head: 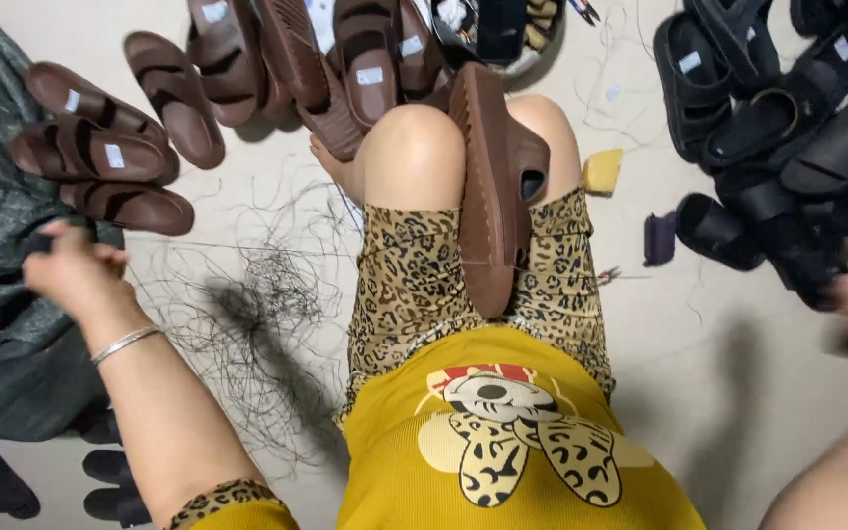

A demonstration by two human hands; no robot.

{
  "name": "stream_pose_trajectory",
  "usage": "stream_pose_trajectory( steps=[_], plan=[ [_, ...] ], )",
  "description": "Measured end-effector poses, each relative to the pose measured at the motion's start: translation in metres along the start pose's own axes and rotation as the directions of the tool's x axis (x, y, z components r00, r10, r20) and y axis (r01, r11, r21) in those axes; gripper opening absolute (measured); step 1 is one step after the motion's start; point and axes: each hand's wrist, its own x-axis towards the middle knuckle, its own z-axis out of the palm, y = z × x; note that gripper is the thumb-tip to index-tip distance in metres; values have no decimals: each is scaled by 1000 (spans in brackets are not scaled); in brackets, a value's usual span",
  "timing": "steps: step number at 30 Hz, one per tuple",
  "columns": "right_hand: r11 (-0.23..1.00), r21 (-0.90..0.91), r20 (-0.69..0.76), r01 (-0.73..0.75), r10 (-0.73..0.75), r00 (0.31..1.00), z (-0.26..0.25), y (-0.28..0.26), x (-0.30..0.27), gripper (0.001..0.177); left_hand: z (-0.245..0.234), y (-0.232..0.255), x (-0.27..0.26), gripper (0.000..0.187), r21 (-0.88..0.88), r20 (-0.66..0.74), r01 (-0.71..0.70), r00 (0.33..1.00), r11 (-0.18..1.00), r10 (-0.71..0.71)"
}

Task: Hand-sewing the straps of brown sandals to the soles using a needle and thread while sitting on the floor.

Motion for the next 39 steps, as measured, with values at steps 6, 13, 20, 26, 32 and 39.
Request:
stream_pose_trajectory(
  steps=[6, 13, 20, 26, 32, 39],
  plan=[
    [969, 243, 419, 45, -147, 896, 42, -248, 36, 51, 97, 23, -264, 51, 578, 752, -651, 659, 492, -10],
    [813, 165, 196, 559, -582, 789, 58, -279, 59, 44, 100, -5, -378, 88, -102, 924, -796, -298, 596, -241],
    [715, 11, 115, 699, -696, 709, 57, -285, 65, 34, 95, -21, -374, 105, -141, 875, -853, -345, 502, -340],
    [635, -418, 394, 649, -517, 760, 48, -293, 45, 79, 81, -42, -374, 100, -248, 916, -855, -360, 456, -177],
    [550, -485, 206, 680, -684, 700, 64, -311, 59, 44, 76, -54, -378, 106, -204, 944, -875, -294, 439, -148],
    [629, -80, 8, 773, -775, 632, 68, -319, 86, 19, 72, -42, -387, 89, -197, 980, -843, -176, 500, 90]
  ],
)
